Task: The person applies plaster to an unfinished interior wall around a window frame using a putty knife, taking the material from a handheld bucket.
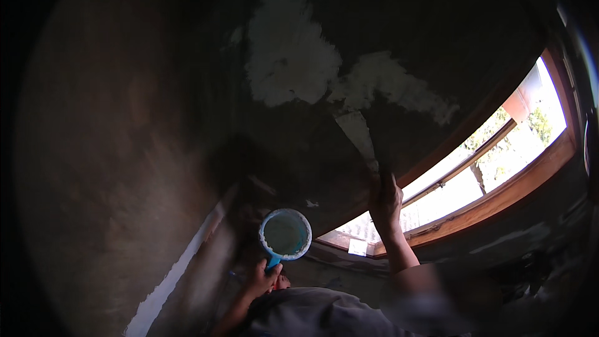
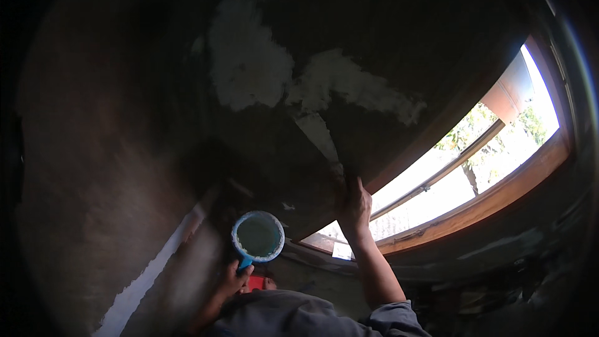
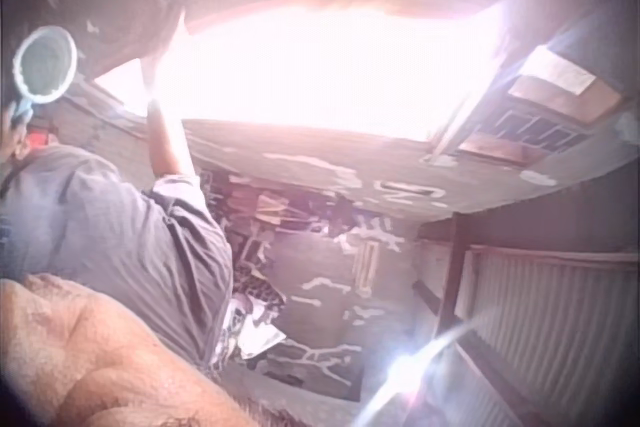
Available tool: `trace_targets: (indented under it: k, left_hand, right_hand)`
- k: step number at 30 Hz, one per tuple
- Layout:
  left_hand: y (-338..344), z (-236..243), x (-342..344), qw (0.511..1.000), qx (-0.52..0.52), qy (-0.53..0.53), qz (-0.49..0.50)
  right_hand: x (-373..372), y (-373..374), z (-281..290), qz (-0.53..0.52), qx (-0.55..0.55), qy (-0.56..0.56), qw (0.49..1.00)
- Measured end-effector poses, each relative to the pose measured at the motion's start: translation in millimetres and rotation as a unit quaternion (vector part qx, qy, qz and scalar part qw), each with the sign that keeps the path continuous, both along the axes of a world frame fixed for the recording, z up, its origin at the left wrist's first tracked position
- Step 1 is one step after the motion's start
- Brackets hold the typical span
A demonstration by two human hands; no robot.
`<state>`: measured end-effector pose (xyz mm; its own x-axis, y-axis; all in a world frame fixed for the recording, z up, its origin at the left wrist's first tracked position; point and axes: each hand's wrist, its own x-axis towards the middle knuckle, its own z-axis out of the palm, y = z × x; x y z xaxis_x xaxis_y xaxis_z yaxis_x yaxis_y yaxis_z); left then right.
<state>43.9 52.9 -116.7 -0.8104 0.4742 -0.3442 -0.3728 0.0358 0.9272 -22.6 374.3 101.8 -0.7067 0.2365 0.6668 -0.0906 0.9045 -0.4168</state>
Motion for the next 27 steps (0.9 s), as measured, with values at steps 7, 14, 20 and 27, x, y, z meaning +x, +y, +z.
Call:
trace_targets:
  k: [7, 14, 20, 27]
  left_hand:
    - [-0.2, 13.6, -3.3, 1.0, 0.001, 0.029, -0.01]
    - [-8.0, 39.2, -7.5, 0.995, -0.042, 0.083, -0.022]
    - [-12.3, 68.2, -15.1, 0.987, -0.102, 0.117, -0.046]
    - [-11.9, 68.7, -17.0, 0.981, -0.088, 0.163, -0.059]
  right_hand:
    - [-14.6, -14.2, 21.9, 0.036, 0.022, 0.041, 0.998]
    - [68.9, -31.2, 2.7, 0.058, -0.104, -0.199, 0.973]
    - [81.4, -61.4, 6.5, 0.15, 0.007, -0.296, 0.943]
    - [52.1, -88.5, -31.2, 0.187, 0.06, -0.302, 0.933]
